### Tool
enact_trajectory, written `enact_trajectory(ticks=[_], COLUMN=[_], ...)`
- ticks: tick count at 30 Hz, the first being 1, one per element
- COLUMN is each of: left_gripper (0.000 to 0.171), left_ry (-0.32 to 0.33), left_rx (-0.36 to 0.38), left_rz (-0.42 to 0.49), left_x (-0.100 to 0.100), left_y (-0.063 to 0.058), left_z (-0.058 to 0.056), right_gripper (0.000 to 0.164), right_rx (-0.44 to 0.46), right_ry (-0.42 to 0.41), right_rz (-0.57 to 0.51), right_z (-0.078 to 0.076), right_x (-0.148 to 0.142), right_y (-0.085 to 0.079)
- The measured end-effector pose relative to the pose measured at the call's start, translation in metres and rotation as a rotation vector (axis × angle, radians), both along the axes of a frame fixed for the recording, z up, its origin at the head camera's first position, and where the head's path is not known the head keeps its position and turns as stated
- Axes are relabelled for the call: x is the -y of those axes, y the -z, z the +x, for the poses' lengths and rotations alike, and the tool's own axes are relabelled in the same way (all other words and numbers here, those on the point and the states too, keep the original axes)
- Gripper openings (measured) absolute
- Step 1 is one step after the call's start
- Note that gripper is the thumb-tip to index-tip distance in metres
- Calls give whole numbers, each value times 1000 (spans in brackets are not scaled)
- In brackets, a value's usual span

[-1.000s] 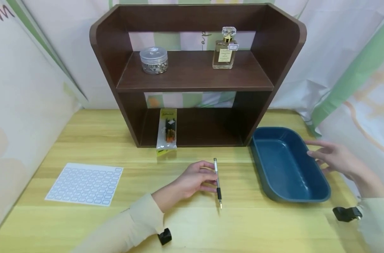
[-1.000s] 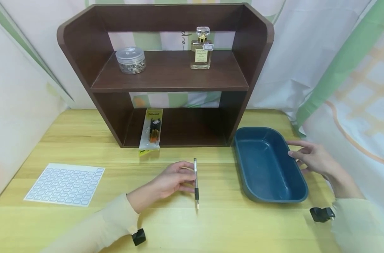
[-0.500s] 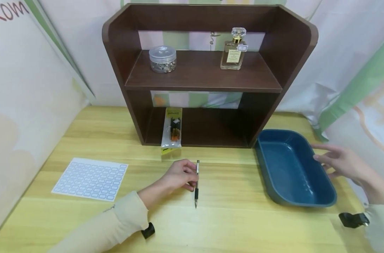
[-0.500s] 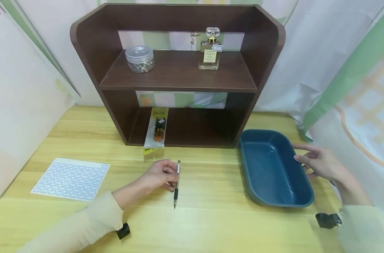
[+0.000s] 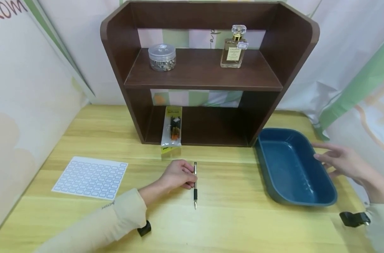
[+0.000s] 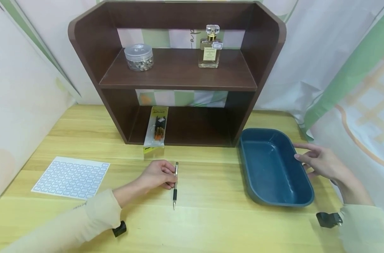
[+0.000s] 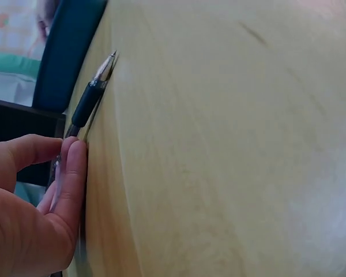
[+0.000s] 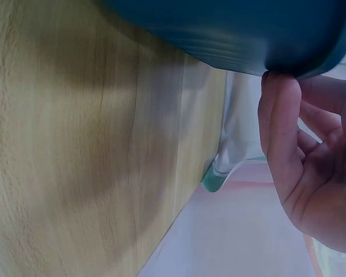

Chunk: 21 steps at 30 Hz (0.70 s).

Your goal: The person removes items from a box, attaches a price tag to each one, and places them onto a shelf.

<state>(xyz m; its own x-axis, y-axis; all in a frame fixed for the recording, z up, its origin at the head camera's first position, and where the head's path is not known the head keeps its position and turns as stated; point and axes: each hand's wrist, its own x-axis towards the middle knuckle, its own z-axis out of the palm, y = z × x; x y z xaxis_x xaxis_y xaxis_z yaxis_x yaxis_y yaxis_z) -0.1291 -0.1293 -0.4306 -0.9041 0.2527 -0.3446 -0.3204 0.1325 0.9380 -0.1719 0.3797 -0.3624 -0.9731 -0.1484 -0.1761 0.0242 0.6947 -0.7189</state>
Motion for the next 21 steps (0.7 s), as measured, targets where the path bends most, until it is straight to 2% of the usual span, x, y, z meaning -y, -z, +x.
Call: enact_trajectory(ticks=[9, 12, 17, 21], left_gripper=[26, 25, 22, 23], left_ry=[-24, -28, -17, -14], left_rx=[-4, -21, -57, -78], left_rz=[-17, -24, -33, -43], left_x=[3, 2, -1, -3], left_y=[1, 1, 0, 0], left_z=[-1, 1, 2, 2], right_gripper=[41, 39, 43, 48], right_rx=[-3, -21, -140, -288], right_ry=[-4, -9, -60, -59], right_rz=[-28, -1, 152, 290], right_z=[-6, -6, -6, -9], right_x=[4, 5, 12, 34], right_y=[0, 0, -5, -21])
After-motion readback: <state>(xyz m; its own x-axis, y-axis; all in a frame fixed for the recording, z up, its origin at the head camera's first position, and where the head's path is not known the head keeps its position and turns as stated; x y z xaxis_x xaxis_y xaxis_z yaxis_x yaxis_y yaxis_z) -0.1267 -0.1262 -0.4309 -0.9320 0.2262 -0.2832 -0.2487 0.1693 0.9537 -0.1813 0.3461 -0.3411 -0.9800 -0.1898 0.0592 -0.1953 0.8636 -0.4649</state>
